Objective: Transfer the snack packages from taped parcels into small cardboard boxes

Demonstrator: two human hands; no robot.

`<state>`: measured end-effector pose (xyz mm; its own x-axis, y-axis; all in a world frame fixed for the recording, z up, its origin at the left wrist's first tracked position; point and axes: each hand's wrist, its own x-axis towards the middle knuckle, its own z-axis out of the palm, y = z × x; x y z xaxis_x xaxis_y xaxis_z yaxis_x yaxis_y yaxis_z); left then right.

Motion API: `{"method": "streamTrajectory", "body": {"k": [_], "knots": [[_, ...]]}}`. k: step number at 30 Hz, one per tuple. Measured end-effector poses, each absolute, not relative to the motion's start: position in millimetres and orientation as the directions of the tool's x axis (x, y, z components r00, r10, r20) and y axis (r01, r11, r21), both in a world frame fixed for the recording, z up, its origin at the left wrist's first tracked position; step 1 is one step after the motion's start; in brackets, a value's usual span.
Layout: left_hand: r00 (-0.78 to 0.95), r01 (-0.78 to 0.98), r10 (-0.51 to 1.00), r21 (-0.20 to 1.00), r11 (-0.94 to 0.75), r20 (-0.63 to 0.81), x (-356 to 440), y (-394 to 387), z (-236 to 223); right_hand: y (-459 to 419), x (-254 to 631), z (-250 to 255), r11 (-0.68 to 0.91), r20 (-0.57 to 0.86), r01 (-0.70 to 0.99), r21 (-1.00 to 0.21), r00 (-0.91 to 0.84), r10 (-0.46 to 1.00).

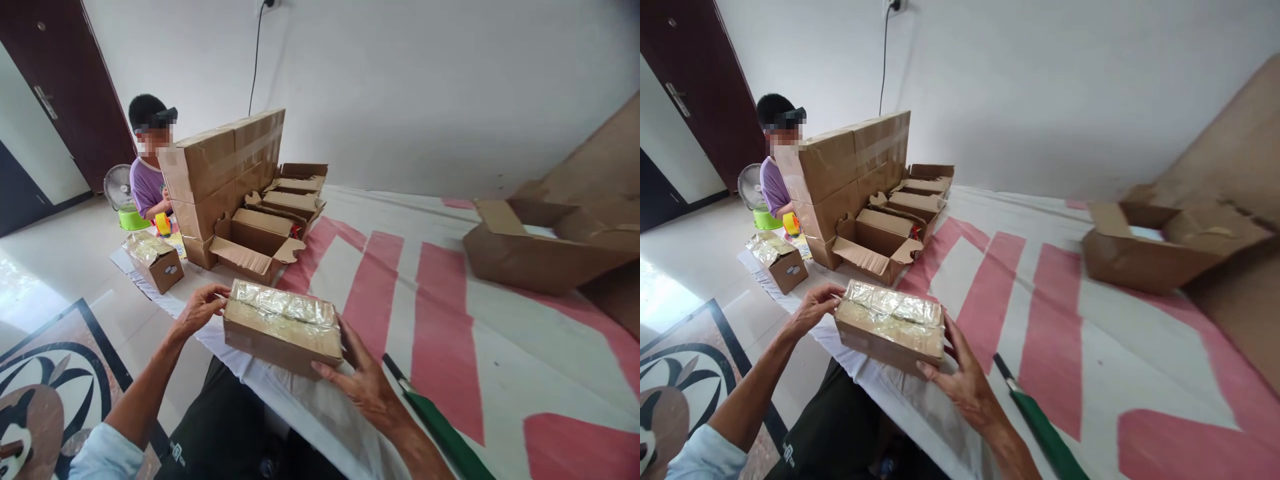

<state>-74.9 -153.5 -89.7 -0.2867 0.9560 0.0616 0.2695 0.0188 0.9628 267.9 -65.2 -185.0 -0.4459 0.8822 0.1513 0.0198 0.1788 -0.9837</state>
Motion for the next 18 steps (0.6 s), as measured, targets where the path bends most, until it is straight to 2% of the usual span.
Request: {"method": "streamTrajectory", "body": {"k": [12, 18], "knots": [[-0.204, 0.240, 0.977, 0.971, -0.012, 0.063, -65.4, -131.0, -89.1, -53.1, 281.6, -173.8, 0.092, 0.052, 0.063, -0.994, -0.468, 0.882], [-0.174, 0.271, 0.985, 0.962, 0.028, 0.020, -66.9, -128.1, -80.2, -50.2, 283.3, -159.0, 0.061, 0.028, 0.050, -0.997, -0.500, 0.865]]}}
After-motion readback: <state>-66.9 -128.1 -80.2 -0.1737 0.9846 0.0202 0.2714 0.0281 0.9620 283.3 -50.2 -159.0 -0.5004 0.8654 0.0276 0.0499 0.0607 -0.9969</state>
